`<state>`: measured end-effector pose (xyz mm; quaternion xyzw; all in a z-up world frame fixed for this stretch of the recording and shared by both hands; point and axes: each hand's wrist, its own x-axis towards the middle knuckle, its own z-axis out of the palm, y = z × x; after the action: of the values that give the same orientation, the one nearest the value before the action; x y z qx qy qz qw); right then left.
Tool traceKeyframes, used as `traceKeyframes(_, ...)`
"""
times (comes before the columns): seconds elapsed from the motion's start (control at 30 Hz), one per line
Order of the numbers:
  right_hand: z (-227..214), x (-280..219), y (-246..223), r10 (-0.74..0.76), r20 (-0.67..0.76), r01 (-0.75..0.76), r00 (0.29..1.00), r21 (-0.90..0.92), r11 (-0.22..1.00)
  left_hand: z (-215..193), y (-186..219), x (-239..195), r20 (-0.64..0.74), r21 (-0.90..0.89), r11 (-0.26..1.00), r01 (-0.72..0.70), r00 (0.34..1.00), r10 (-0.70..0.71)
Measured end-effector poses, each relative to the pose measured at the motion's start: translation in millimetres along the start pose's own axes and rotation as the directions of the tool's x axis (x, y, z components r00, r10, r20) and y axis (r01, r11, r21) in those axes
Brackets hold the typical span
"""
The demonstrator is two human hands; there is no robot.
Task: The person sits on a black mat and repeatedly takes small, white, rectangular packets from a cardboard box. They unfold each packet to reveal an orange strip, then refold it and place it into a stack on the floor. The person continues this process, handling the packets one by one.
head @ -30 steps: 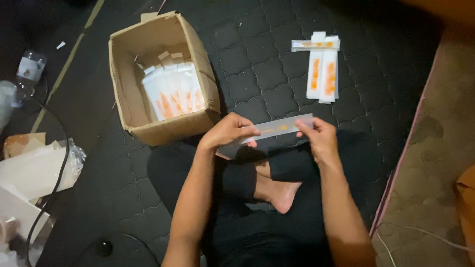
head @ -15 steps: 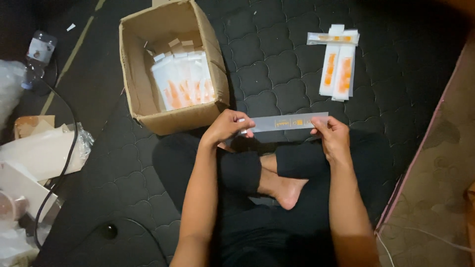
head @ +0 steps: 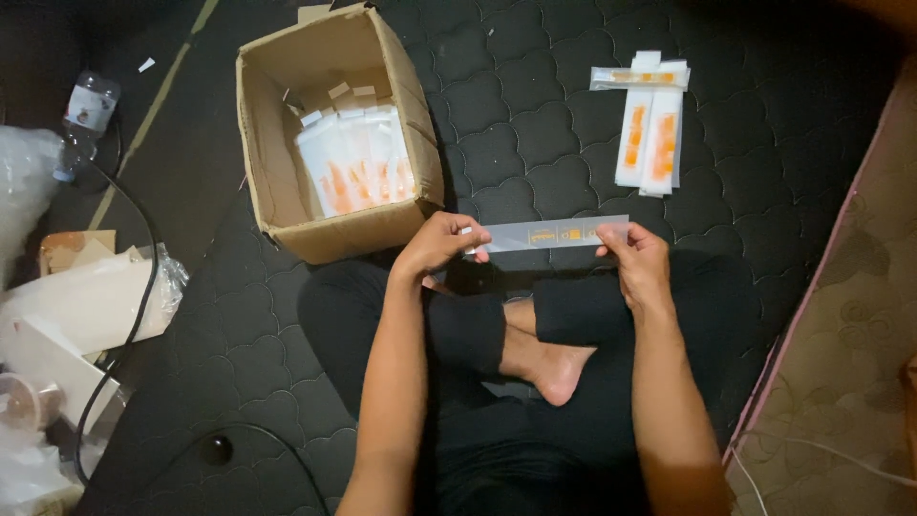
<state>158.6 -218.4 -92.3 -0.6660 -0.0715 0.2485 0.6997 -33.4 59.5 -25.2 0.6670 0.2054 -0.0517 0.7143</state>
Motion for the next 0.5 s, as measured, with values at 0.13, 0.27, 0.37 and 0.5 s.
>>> traceKeyframes(0.13, 2, -5, -9, 0.000, 0.010, 0.000, 1.000, 0.004, 1.000, 0, -5, 1, -0.012, -0.023, 1.000, -0.004, 1.000, 0.004)
traceKeyframes(0.27, 2, -6, -8, -0.008, 0.016, 0.008, 1.000, -0.020, 1.000, -2, -5, 2, 0.001, -0.026, 1.000, 0.010, 1.000, -0.010)
traceKeyframes(0.37, 1, -4, -5, -0.014, 0.015, 0.014, 1.000, -0.013, 1.000, -2, -5, 2, 0.004, -0.019, 1.000, 0.003, 1.000, -0.003)
traceKeyframes(0.5, -2, -3, -6, 0.034, 0.029, -0.027, 0.999, -0.209, 0.978, -2, -20, 8, -0.065, 0.020, 1.000, -0.008, 0.998, 0.009)
